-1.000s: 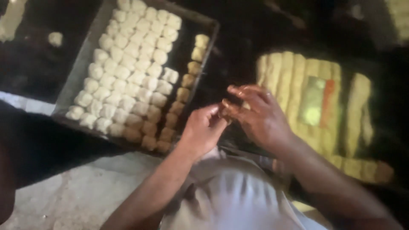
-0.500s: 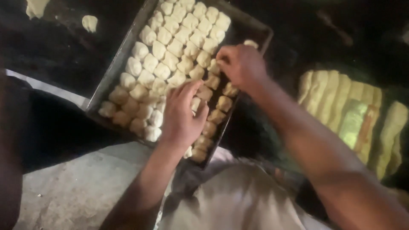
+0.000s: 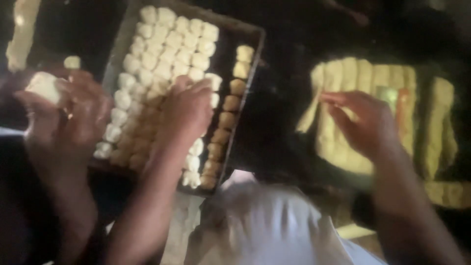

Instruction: The person flattens a large sheet of dough on a dark work table, cuts it into strips and small pieces using a dough scraper, then rolls each piece between their palms into balls and places the dough balls onto a baking tray, filling the tray row by row.

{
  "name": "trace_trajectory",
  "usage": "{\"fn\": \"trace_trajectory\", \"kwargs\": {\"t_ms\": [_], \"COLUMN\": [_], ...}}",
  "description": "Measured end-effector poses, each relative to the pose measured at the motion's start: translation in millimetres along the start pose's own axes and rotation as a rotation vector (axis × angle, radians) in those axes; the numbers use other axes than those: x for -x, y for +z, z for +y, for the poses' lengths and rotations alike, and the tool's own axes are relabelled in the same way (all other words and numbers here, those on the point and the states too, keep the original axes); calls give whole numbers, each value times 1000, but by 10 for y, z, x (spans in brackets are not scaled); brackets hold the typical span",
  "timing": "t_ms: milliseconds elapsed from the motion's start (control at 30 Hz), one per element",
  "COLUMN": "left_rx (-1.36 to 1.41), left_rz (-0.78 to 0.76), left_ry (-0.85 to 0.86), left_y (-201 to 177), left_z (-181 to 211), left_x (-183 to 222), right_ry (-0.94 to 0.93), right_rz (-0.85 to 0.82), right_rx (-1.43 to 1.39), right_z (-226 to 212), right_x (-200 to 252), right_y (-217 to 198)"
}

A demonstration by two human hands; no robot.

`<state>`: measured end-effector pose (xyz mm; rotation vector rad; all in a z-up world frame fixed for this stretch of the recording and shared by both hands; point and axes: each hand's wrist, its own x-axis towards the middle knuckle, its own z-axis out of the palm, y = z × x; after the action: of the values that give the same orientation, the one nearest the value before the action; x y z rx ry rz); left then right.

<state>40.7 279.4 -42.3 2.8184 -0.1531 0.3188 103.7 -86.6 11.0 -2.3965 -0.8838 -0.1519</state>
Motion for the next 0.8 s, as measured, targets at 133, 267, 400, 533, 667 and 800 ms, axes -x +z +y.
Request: {"fn": "trace_trajectory", "kwargs": {"t_ms": [133,267,400,533,667,800], "left_rx": [114,202,503,657,628,703], "left_rz": [246,227,63,-109,-176,-139], "left_ry": [84,115,163,207,210,189], "left_y": [160,154,280,477,630,594], "left_z": [275,1221,1871,2172,2339,2507], "left_x": [152,242,378,456,542,573], "right_ry": [266,577,548,527,466,634], "right_rz": [108,86,-7,42,31,-24], "right_rx": [18,158,315,354,488,128], "right_z": [325,505,825,965,938,748], "right_x": [844,1577,2304,2495,2486,2568], "right_y": [-478,-918,-799,-715,-652,-644]}}
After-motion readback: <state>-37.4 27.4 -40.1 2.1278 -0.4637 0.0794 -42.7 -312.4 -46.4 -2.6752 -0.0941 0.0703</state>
